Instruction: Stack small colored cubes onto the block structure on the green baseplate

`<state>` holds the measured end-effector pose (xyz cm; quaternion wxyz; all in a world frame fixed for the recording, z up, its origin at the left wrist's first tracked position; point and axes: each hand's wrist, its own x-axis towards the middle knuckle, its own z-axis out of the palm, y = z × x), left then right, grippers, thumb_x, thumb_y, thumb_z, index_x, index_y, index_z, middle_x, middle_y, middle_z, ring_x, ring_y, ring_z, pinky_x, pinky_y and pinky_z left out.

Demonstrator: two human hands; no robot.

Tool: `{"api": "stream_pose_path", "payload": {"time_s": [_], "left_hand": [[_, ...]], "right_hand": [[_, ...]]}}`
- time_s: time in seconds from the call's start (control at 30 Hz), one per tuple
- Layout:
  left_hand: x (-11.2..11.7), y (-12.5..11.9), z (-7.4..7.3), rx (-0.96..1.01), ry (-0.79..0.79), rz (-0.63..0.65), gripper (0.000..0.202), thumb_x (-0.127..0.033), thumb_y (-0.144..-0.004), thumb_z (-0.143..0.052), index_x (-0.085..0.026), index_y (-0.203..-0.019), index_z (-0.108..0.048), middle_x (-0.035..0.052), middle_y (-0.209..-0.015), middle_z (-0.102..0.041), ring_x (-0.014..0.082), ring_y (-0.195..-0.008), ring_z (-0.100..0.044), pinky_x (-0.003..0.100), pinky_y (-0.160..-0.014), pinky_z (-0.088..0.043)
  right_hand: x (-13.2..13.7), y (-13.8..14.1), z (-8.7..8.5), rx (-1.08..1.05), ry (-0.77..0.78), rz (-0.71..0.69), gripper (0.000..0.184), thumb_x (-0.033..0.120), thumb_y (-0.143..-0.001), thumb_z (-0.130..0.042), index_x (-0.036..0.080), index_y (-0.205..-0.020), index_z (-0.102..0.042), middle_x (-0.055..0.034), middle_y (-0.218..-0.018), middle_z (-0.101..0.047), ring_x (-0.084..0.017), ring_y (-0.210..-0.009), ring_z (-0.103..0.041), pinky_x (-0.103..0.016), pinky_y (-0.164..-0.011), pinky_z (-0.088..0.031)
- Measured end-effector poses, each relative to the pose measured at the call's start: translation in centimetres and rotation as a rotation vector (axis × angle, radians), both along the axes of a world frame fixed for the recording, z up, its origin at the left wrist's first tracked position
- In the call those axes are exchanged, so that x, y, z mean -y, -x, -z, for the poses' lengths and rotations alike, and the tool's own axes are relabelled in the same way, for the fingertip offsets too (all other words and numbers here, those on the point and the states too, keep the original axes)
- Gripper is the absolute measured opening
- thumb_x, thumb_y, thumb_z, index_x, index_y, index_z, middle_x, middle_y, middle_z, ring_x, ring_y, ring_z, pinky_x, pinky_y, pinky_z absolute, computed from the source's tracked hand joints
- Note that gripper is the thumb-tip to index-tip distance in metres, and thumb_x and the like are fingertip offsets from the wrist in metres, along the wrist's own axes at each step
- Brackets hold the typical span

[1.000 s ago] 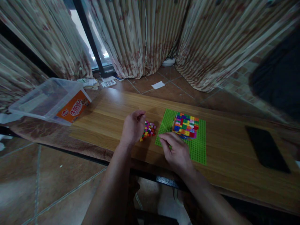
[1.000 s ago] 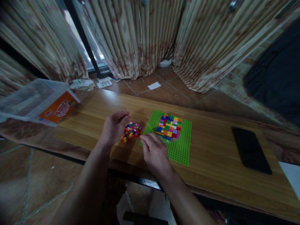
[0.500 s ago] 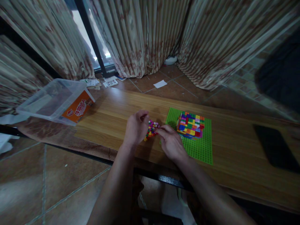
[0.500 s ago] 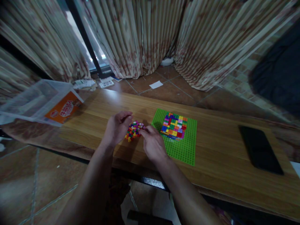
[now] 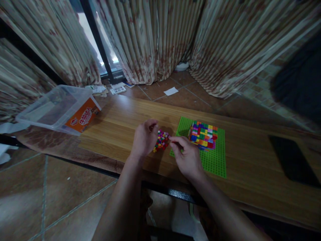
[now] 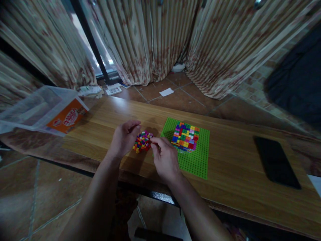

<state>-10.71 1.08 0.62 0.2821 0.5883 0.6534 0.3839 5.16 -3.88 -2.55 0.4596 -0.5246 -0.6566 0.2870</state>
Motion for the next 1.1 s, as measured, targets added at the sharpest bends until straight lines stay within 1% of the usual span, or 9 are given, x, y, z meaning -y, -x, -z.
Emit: {"api": "stream_pose_path", "payload": {"time_s": [0.1, 0.17, 0.37, 0.5, 0.63, 0.8, 0.93, 1.0, 1.1], "left_hand": [[0.0, 0.0, 0.1, 0.001, -0.017, 0.011, 0.027, -0.021, -0.089, -0.055, -0.014, -0.106, -0.074, 0.0075, -0.096, -0.079, 0.0187, -0.088, -0.071, 0.027, -0.082, -0.054], [0.0, -0.1, 0.2, 0.011, -0.025, 0.018, 0.027, -0.021, -0.089, -0.055, -0.014, -0.106, -0.074, 0.0082, -0.097, -0.078, 0.0189, -0.088, -0.071, 0.028, -0.082, -0.054], [0.1, -0.9, 0.2, 0.021, 0.006, 0.049, 0.027, -0.022, -0.089, -0.055, -0.014, -0.106, -0.073, 0.0078, -0.095, -0.078, 0.0193, -0.085, -0.071, 0.029, -0.080, -0.054], [0.2, -1.2, 0.0, 0.036, 0.002, 0.083, 0.027, -0.023, -0.090, -0.053, -0.014, -0.105, -0.073, 0.0074, -0.094, -0.078, 0.0187, -0.084, -0.071, 0.029, -0.079, -0.054], [0.2, -1.3, 0.1, 0.000, 0.009, 0.076, 0.027, -0.023, -0.089, -0.054, -0.014, -0.107, -0.073, 0.0077, -0.094, -0.078, 0.0187, -0.081, -0.071, 0.029, -0.077, -0.054], [0.1, -1.4, 0.1, -0.005, 0.014, 0.067, 0.028, -0.022, -0.089, -0.053, -0.015, -0.107, -0.073, 0.0070, -0.092, -0.079, 0.0186, -0.080, -0.072, 0.028, -0.075, -0.055], [0.0, -1.4, 0.2, -0.026, 0.012, 0.091, 0.028, -0.022, -0.089, -0.052, -0.014, -0.106, -0.073, 0.0081, -0.096, -0.079, 0.0199, -0.086, -0.073, 0.029, -0.080, -0.055], [0.0, -1.4, 0.4, -0.027, 0.006, 0.091, 0.029, -0.023, -0.088, -0.052, -0.014, -0.107, -0.073, 0.0084, -0.097, -0.079, 0.0202, -0.085, -0.072, 0.030, -0.080, -0.055], [-0.1, -1.3, 0.7, -0.026, -0.013, 0.087, 0.030, -0.024, -0.088, -0.052, -0.015, -0.108, -0.073, 0.0082, -0.096, -0.078, 0.0199, -0.084, -0.072, 0.030, -0.079, -0.055]], "right_hand": [[0.6, -0.1, -0.8, -0.375, 0.180, 0.016, 0.012, 0.034, -0.087, -0.069, 0.023, -0.091, -0.071, -0.0015, -0.083, -0.074, -0.018, -0.075, -0.072, -0.031, -0.068, -0.060], [0.8, -0.4, -1.3, -0.557, 0.278, -0.010, 0.014, 0.037, -0.081, -0.076, 0.023, -0.083, -0.072, -0.0001, -0.077, -0.074, -0.017, -0.072, -0.073, -0.030, -0.066, -0.062], [1.1, -2.1, -2.5, -0.754, 0.363, -0.031, 0.020, 0.030, -0.066, -0.089, 0.027, -0.084, -0.079, 0.0021, -0.078, -0.076, -0.012, -0.069, -0.071, -0.022, -0.067, -0.061], [1.4, -2.8, -3.0, -0.713, 0.357, -0.008, 0.020, 0.031, -0.068, -0.088, 0.026, -0.085, -0.080, 0.0004, -0.074, -0.077, -0.014, -0.068, -0.072, -0.024, -0.064, -0.061], [1.5, -3.4, -3.4, -0.565, 0.289, 0.073, 0.019, 0.036, -0.074, -0.083, 0.024, -0.089, -0.079, 0.0003, -0.069, -0.075, -0.015, -0.060, -0.071, -0.027, -0.056, -0.061], [1.1, -5.6, -4.0, -0.367, 0.082, 0.274, 0.018, 0.039, -0.083, -0.073, 0.024, -0.092, -0.079, -0.0001, -0.070, -0.074, -0.015, -0.058, -0.068, -0.030, -0.058, -0.059], [0.3, -8.0, -4.2, -0.238, -0.072, 0.443, 0.015, 0.037, -0.080, -0.075, 0.023, -0.083, -0.079, -0.0025, -0.080, -0.075, -0.018, -0.070, -0.069, -0.033, -0.068, -0.058], [0.0, -8.9, -4.2, -0.210, -0.080, 0.485, 0.013, 0.035, -0.077, -0.077, 0.022, -0.079, -0.079, -0.0027, -0.080, -0.075, -0.019, -0.075, -0.069, -0.034, -0.072, -0.057], [-0.2, -9.7, -3.8, -0.243, -0.010, 0.509, 0.014, 0.036, -0.073, -0.079, 0.022, -0.076, -0.078, -0.0020, -0.075, -0.074, -0.019, -0.071, -0.067, -0.034, -0.070, -0.055]]}}
